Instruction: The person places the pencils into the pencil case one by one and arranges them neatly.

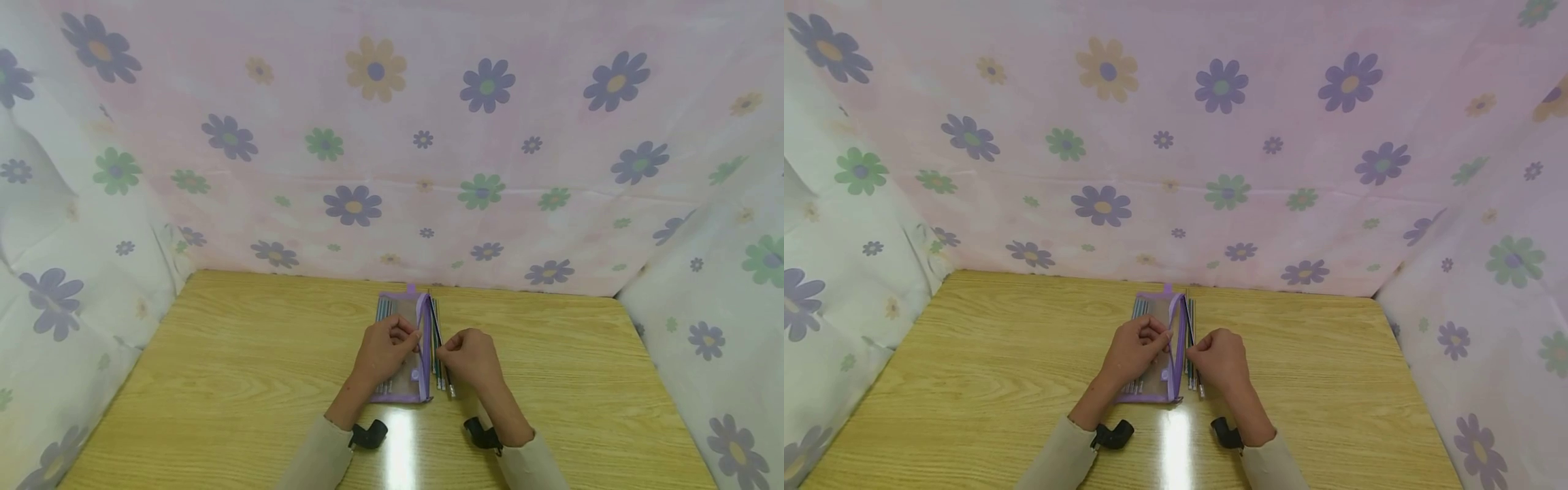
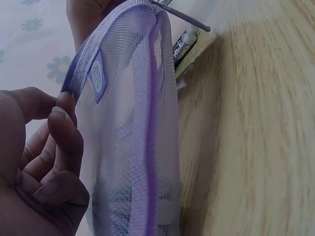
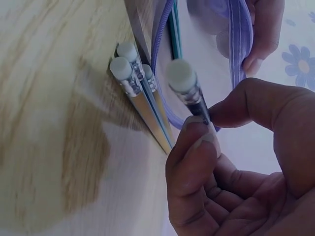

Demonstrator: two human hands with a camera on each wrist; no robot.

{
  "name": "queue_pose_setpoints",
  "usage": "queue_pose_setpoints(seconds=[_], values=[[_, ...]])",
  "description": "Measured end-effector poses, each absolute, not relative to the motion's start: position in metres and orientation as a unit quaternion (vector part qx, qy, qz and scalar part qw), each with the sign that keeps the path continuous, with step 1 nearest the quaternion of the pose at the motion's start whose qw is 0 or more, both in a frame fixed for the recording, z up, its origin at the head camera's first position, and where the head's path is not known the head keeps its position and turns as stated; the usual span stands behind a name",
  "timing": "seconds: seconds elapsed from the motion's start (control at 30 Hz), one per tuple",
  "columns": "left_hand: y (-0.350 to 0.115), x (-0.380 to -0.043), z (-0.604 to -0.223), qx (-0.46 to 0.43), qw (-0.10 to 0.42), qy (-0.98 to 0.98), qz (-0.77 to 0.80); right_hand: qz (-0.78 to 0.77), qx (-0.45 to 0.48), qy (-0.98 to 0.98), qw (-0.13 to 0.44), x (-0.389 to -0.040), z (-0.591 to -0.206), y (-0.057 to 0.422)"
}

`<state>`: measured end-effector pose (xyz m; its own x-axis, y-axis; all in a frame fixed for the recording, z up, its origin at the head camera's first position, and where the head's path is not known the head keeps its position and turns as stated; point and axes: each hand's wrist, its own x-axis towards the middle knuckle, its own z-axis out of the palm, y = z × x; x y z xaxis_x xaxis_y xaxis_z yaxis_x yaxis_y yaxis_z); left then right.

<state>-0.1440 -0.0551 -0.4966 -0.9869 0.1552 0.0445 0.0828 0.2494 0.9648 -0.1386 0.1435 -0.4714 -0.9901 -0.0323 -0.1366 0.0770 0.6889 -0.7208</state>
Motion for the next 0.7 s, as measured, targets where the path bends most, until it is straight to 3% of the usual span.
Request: queue_pose_setpoints(seconds=[0.17, 0.47, 0.7], values=[[-0.055, -0.144, -0.498, 0.077, 0.03, 0.792, 0.605, -0.406, 0.012, 0.911, 0.074, -0.139, -0.474, 0.142], [-0.055, -0.144, -0.498, 0.077, 0.034, 0.789, 0.608, -0.534, 0.066, 0.831, 0.138, -0.14, -0.48, 0.135], [-0.055, -0.143, -0.497, 0.075, 0.037, 0.789, 0.609, -0.578, 0.084, 0.8, 0.137, -0.14, -0.482, 0.13]])
